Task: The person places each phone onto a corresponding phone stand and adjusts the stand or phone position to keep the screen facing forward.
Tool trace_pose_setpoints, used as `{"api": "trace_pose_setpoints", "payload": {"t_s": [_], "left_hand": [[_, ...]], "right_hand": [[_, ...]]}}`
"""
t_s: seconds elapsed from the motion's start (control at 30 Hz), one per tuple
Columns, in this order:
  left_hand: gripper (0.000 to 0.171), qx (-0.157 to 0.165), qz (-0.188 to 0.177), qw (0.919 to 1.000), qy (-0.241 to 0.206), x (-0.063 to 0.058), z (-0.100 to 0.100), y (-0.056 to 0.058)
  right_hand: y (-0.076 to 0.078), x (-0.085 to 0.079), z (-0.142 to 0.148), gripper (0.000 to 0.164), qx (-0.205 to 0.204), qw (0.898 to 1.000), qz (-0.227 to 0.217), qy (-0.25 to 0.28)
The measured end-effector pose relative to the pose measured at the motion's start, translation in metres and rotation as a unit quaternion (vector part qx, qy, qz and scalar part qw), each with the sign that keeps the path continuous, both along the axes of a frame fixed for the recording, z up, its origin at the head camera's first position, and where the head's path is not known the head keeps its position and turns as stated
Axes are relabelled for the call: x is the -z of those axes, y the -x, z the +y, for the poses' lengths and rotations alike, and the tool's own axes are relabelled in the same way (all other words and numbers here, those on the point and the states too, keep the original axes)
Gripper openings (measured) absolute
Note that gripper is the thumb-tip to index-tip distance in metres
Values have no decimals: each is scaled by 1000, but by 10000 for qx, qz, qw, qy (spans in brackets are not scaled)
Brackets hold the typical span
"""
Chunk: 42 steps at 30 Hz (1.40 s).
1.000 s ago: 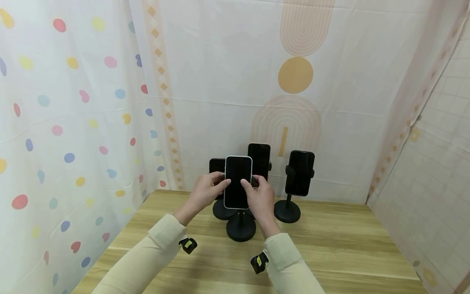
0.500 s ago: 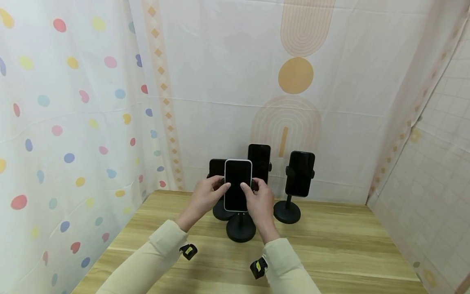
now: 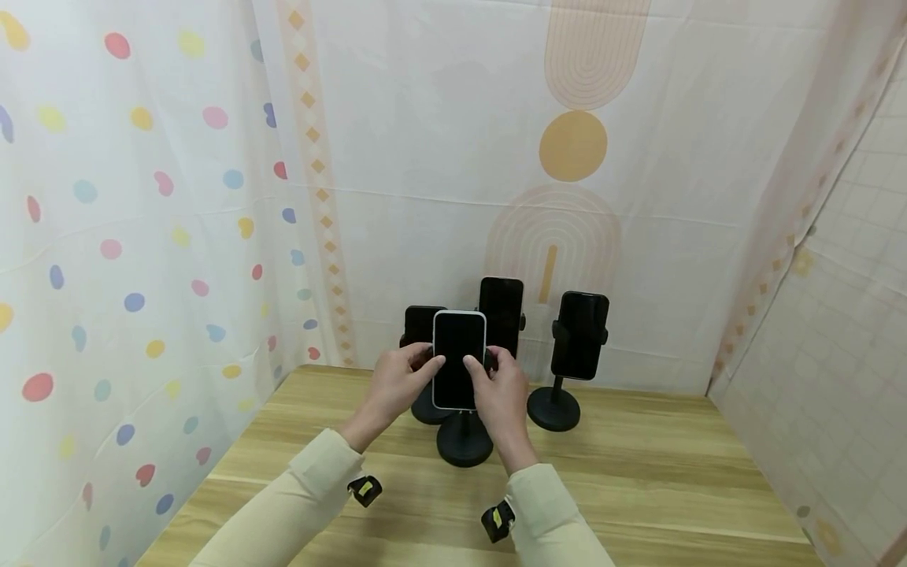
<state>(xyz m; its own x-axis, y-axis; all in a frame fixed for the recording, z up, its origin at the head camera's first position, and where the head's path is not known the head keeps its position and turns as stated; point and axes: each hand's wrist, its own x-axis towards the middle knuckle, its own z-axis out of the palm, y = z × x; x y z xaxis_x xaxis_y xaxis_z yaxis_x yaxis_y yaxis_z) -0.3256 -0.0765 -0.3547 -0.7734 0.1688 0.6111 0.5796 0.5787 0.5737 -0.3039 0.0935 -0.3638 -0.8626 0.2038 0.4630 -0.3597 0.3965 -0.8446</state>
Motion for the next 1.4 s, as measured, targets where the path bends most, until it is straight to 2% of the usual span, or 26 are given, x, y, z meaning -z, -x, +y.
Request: {"api": "trace_pose_setpoints", "payload": {"t_s": [0.37, 0.5, 0.97, 1.2, 1.4], "left_hand": [[15, -142, 318, 9994, -20, 2, 1, -3], [15, -203, 348, 9992, -18, 2, 2, -3], [16, -102, 327, 9994, -51, 4, 2, -3], [29, 30, 355, 9994, 2, 6, 1, -3], [34, 138, 354, 9993, 35, 8, 0, -3]], "right_hand": [[-2, 1, -2, 38, 97, 9999, 116, -76], [-2, 1, -2, 37, 80, 9998, 137, -83], [-1, 1, 1, 42, -36, 9999, -113, -39], [-2, 3, 2, 42, -10, 10000, -3, 32], [-2, 4, 2, 44, 5, 10000, -30, 50]]}}
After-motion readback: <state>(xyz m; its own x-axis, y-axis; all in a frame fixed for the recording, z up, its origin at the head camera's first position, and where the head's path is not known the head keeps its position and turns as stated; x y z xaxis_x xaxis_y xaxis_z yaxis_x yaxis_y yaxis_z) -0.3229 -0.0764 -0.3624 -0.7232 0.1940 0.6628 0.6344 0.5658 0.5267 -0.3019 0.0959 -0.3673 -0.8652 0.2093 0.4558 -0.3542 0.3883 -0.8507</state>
